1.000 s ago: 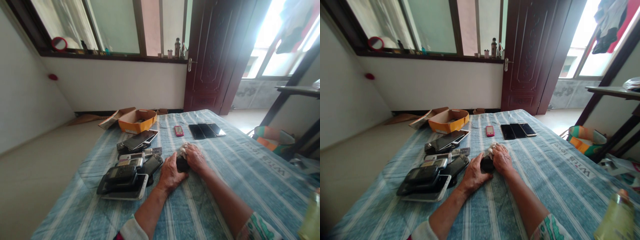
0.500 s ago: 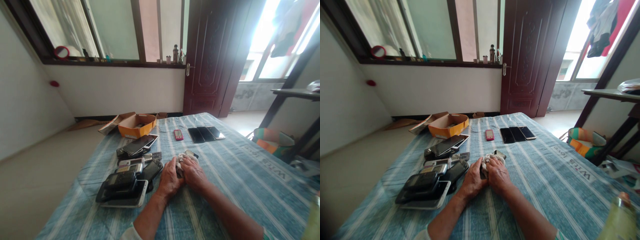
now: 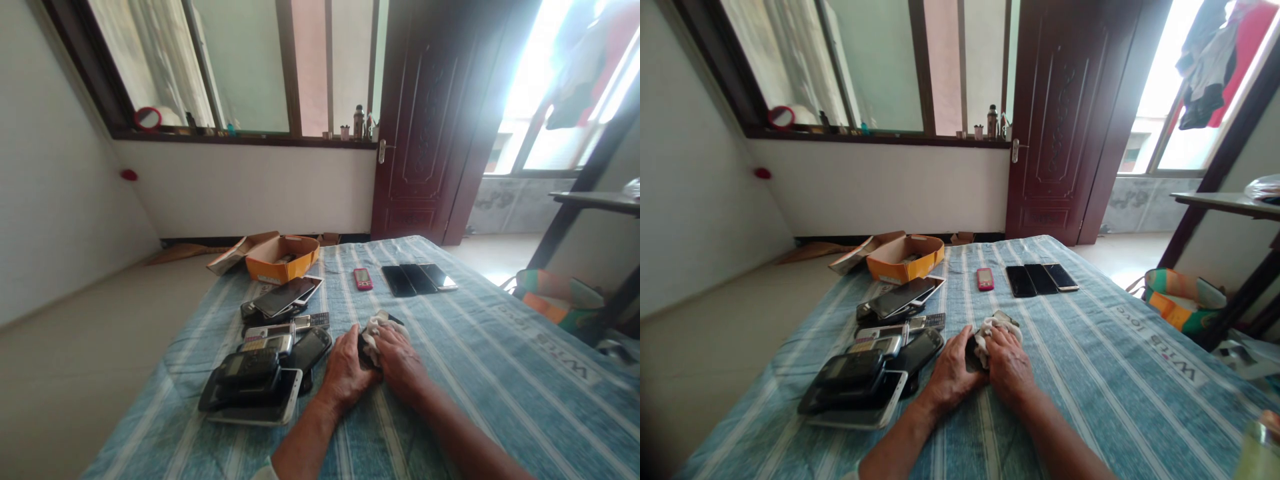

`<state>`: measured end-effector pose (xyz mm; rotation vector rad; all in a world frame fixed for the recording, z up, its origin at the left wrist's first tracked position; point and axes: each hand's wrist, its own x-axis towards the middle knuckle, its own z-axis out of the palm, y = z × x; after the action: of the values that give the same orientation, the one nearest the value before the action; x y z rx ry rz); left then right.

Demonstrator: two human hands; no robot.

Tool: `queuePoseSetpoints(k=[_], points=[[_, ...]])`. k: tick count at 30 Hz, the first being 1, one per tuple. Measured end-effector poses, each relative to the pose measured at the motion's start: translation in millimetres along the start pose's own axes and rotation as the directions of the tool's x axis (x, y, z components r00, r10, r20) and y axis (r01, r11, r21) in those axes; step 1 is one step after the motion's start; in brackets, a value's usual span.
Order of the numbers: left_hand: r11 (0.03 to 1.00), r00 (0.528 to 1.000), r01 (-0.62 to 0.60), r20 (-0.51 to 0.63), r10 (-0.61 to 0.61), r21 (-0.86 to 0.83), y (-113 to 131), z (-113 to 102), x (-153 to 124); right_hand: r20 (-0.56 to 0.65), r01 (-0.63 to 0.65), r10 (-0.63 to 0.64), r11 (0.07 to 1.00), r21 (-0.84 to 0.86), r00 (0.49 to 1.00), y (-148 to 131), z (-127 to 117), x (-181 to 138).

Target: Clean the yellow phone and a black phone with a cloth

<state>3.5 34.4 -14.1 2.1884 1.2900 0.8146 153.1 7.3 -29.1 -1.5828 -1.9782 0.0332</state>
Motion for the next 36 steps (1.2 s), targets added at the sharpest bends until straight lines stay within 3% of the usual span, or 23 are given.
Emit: queuePoseSetpoints(k=[6, 14, 24, 36], points=[[1.000, 1.000, -0.025, 0.009, 0.025, -0.006, -2, -1, -2, -0.003, 0.096, -0.096, 0.994, 0.052, 0.995, -4, 0, -12], [0.998, 0.998, 0.040, 0.043, -0.039, -0.038, 3, -6, -4, -0.034, -0.080, 0.078, 0.995, -0.064, 0.996, 14, -8, 0], [0.999, 0.998, 0.014, 0.064, -0.012, -0.032, -3, -6, -3, -0.009, -0.054, 0.053, 0.985, -0.164, 0.999, -18, 7, -22], [0.998, 0.998, 0.035, 0.061, -0.032, -0.058, -1, -6, -5, -0.027, -0.145, 0.143, 0.976, -0.165, 0.989, 2, -6, -5]])
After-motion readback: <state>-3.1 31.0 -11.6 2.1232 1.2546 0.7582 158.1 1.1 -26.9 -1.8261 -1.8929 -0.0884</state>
